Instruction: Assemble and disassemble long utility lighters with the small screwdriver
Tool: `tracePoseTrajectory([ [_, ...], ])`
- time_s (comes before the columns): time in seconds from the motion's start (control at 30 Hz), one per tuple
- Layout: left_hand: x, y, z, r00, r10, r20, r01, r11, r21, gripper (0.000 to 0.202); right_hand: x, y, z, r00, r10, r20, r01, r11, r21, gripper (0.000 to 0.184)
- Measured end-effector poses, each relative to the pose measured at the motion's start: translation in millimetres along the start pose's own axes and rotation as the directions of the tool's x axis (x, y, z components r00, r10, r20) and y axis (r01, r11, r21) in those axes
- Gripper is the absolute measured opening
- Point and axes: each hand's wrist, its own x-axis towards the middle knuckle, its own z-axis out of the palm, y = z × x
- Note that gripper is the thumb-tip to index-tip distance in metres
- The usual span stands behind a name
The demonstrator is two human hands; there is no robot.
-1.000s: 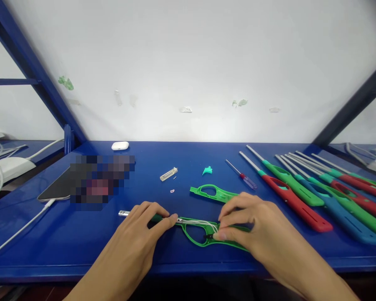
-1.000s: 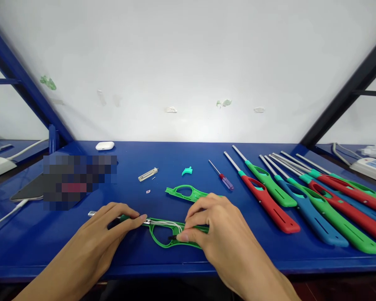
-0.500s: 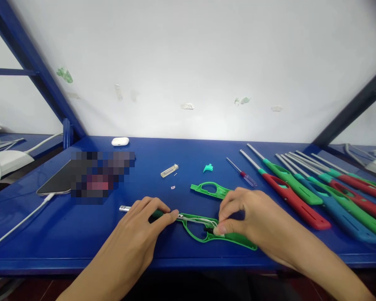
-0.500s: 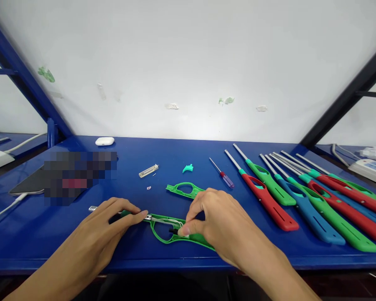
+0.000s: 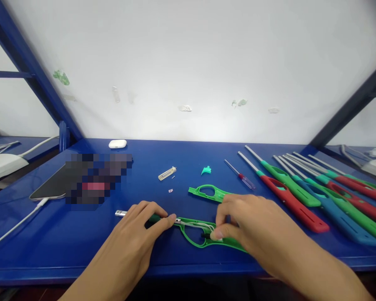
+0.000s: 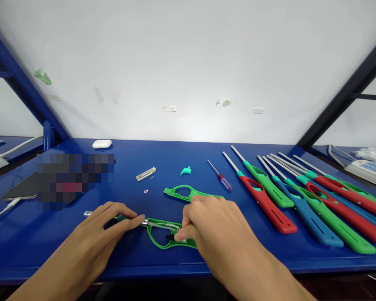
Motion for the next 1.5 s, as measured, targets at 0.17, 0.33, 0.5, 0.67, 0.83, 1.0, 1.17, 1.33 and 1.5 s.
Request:
tracePoseTrajectory([
  [0.17,5.0,-0.3,0.0,0.993,0.067,-0.097,-0.065,0.998,0.028,0.066,-19.3,7.7,26.6,0.988,-0.096,-0.122,0.101,0.994,0.037,0.017],
  [0.33,7.9,0.5,0.4,0.986,0.08,-0.146,-0.076,0.997,0.027,0.059,-25.0,12.7,35.7,0.989,-0.041,-0.139,0.071,0.973,0.218,0.015],
  [0.5,6.5,-1.4,-1.0,0.988,0.073,-0.134,-0.073,0.997,0.001,0.058,-28.9,21.8,34.5,0.984,-0.06,-0.17,0.133,0.88,0.457,0.017],
  [0.67,2.0,0.2,1.1,0.999,-0.022,-0.042,0.022,1.0,0.0,0.053,-41.7,26.8,49.0,0.946,-0.058,-0.319,0.204,0.872,0.446,0.018],
  [0.83,1.0,5.7,4.3,0.989,-0.13,-0.068,0.131,0.991,0.017,0.041,-40.1,31.7,62.8,0.917,-0.018,-0.398,0.215,0.864,0.456,0.023],
  [1.0,26.7,-4.2,-11.9,0.984,-0.065,-0.165,0.077,0.995,0.067,0.032,-37.4,39.1,66.7,0.903,-0.084,-0.422,0.286,0.85,0.443,0.027],
  [1.17,68.9,-25.2,-38.2,0.996,-0.036,0.082,0.029,0.996,0.085,0.028,-37.7,38.9,66.7,0.891,-0.155,-0.426,0.337,0.856,0.392,0.029],
  [1.33,95.9,-42.6,-43.2,0.988,-0.019,0.151,0.003,0.995,0.103,0.022,-36.8,34.9,64.9,0.894,-0.131,-0.429,0.323,0.853,0.411,0.023],
  [1.5,113.8,-56.4,-36.3,0.994,0.048,0.096,-0.057,0.994,0.093,0.028,-39.4,34.2,63.3,0.898,-0.04,-0.438,0.289,0.805,0.518,0.016],
])
